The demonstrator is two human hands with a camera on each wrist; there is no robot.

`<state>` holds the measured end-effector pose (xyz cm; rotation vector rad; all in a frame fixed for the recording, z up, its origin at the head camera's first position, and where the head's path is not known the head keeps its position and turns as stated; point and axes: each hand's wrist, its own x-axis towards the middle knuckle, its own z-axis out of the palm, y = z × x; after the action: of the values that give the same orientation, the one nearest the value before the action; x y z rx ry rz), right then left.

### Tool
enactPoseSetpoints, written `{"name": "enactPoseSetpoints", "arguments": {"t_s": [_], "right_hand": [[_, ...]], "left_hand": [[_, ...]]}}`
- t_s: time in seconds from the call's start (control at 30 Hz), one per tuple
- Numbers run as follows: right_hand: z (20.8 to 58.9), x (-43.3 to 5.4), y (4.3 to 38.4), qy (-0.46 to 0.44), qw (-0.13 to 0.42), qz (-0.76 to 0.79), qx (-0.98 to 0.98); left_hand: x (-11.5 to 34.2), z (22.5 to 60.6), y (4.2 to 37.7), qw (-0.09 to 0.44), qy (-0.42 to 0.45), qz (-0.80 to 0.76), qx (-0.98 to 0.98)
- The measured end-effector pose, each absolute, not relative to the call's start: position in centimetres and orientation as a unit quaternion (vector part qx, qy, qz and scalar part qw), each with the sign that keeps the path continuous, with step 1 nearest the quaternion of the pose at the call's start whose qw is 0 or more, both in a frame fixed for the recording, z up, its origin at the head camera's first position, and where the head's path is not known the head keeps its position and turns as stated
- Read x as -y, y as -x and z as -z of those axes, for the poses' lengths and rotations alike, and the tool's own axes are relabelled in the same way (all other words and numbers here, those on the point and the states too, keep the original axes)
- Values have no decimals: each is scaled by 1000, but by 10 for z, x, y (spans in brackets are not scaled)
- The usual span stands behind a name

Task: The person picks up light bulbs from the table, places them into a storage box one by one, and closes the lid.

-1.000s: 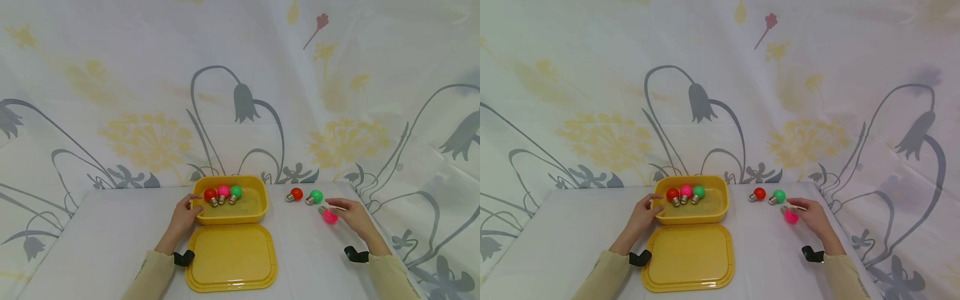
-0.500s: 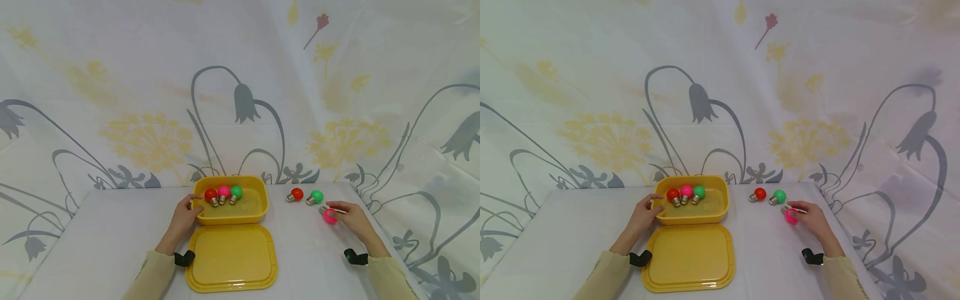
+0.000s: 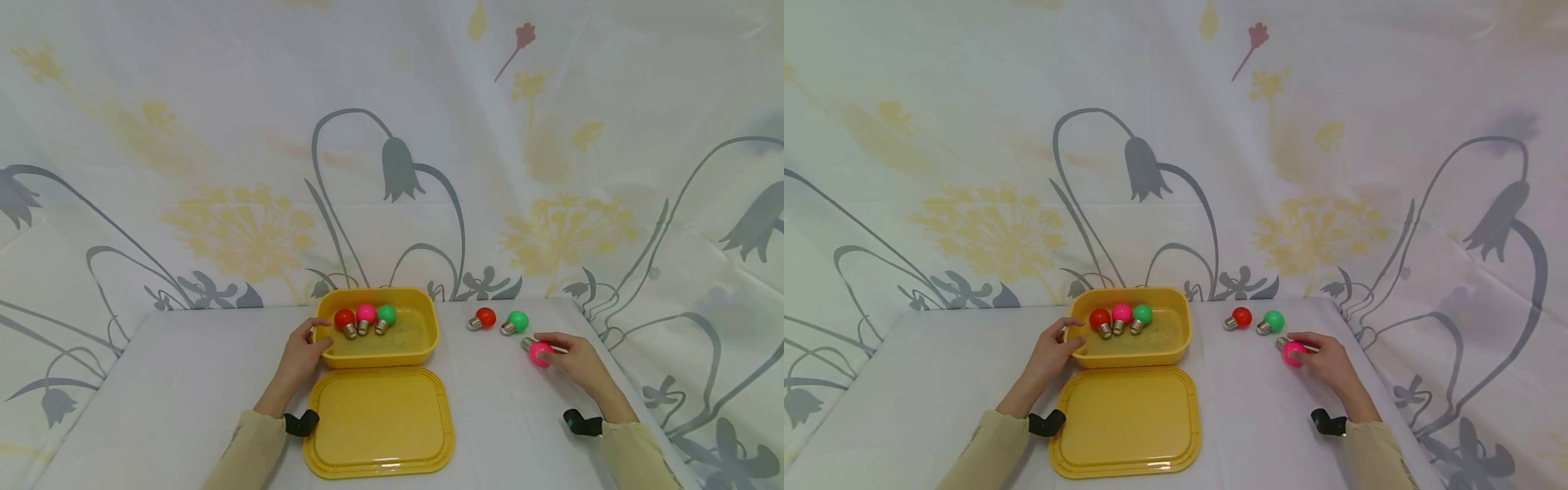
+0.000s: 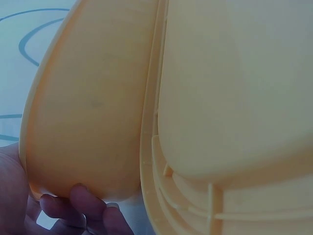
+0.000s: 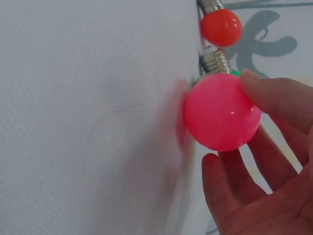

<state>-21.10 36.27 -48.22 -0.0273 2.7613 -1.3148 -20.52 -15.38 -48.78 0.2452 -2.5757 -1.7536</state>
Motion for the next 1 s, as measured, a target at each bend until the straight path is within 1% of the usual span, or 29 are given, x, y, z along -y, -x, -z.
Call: {"name": "enactPoseSetpoints", "arguments": {"t_s": [0.13,0.4,0.77,1.0], "right_hand": [[484,-364,211,11,43,432,-901],[483,-364,209,-8,67,429,-901],[479,-365,206,23,51,436,-898],[481,-367,208,26,48,437,-898]], "left_hand": [[154,488,205,8,-80,562,823],[154,488,206,3,-80,562,823],[154,489,206,4,-81,562,823],[154,489,206,3,-79,561,824]]}}
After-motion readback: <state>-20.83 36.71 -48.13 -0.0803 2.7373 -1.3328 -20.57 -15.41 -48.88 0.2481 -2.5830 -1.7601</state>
